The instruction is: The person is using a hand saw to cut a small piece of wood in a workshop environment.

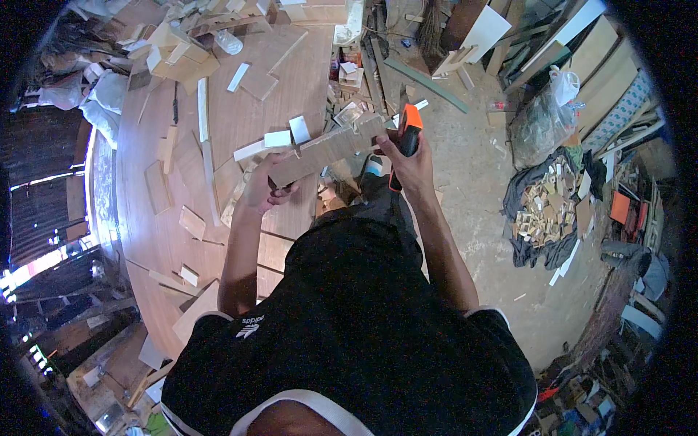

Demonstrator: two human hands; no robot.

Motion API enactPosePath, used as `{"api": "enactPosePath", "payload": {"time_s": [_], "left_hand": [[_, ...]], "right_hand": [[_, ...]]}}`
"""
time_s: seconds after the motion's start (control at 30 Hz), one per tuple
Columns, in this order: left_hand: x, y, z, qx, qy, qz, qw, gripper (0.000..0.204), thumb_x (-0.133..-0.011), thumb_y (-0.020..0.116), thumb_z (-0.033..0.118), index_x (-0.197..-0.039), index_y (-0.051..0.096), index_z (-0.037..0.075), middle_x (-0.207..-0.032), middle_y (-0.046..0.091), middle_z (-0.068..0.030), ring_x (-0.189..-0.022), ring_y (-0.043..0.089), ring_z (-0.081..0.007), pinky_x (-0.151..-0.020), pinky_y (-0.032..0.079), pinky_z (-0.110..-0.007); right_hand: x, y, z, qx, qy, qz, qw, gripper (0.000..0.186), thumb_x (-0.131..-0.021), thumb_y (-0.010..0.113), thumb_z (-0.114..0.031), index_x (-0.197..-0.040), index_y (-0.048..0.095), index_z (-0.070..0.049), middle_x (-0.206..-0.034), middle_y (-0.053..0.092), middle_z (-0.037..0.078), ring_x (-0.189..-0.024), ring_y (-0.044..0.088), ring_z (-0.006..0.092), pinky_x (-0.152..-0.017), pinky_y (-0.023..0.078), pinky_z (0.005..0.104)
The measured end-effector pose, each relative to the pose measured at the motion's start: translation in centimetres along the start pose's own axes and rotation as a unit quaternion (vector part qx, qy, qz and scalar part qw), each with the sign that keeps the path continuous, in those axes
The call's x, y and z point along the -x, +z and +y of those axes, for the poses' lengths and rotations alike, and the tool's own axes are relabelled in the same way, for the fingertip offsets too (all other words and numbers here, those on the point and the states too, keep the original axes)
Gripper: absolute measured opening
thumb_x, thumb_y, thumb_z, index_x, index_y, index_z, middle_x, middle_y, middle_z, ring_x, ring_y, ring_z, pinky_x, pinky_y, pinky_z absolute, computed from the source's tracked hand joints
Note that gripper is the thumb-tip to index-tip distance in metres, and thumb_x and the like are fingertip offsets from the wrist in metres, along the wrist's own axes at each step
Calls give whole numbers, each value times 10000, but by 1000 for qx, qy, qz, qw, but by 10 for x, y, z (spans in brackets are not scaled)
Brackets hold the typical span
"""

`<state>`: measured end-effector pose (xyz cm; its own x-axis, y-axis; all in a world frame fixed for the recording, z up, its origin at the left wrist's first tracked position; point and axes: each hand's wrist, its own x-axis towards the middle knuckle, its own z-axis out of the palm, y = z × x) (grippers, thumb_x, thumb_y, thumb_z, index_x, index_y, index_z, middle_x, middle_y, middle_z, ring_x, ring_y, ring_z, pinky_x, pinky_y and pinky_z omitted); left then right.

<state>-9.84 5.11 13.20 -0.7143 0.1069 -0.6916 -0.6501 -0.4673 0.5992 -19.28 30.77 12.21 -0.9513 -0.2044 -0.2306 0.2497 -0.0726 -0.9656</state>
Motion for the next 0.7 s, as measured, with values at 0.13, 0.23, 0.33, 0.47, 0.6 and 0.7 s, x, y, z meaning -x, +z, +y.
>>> {"api": "enactPosePath", "payload": {"time_s": [0.13, 0.23, 0.33, 0.47, 0.6, 0.7], "left_hand": [[-38, -2, 14, -34, -25, -52, 998, 419, -854, 474, 464, -912, 563, 58, -608, 562, -66, -355, 357, -69, -306, 260, -191], [-91, -12, 14, -57, 0, -23, 998, 368, -859, 504, 423, -866, 567, 60, -605, 563, -57, -380, 412, -93, -334, 320, -226], [-162, -49, 17, -165, 51, -6, 985, 308, -853, 559, 355, -834, 583, 49, -650, 583, -51, -514, 554, -149, -464, 437, -281], [-245, -65, 25, -396, 210, 245, 860, 275, -820, 591, 296, -839, 596, 22, -712, 595, -98, -676, 595, -245, -630, 468, -341], [-306, -78, 35, -545, 377, 313, 681, 216, -793, 577, 221, -901, 606, 36, -892, 586, -150, -916, 547, -321, -811, 424, -415], [-338, -71, 43, -565, 426, 320, 630, 197, -801, 550, 182, -946, 594, 55, -1001, 542, -153, -1013, 491, -325, -884, 370, -459]], "right_hand": [[-20, -8, 3, 41, 50, 60, 996, 237, -798, 719, -151, -903, 536, -43, -787, 604, 22, -694, 598, 115, -591, 463, 261], [-47, -15, 24, 60, 92, 63, 992, 221, -798, 718, -139, -904, 546, -50, -795, 618, 22, -650, 579, 103, -555, 442, 251], [-83, -12, 66, 27, 107, 97, 989, 220, -798, 713, -124, -913, 543, -42, -816, 631, 41, -674, 600, 113, -573, 459, 247], [-140, -11, 131, -4, 122, 115, 986, 281, -797, 705, -91, -941, 481, -1, -838, 618, 88, -729, 629, 158, -648, 536, 297], [-185, -7, 173, -39, 124, 121, 984, 301, -797, 706, -89, -943, 458, -2, -845, 604, 97, -688, 633, 169, -615, 540, 299], [-205, 0, 177, -8, 123, 157, 980, 314, -789, 719, -107, -917, 452, -2, -814, 606, 93, -663, 627, 166, -603, 549, 314]]}}
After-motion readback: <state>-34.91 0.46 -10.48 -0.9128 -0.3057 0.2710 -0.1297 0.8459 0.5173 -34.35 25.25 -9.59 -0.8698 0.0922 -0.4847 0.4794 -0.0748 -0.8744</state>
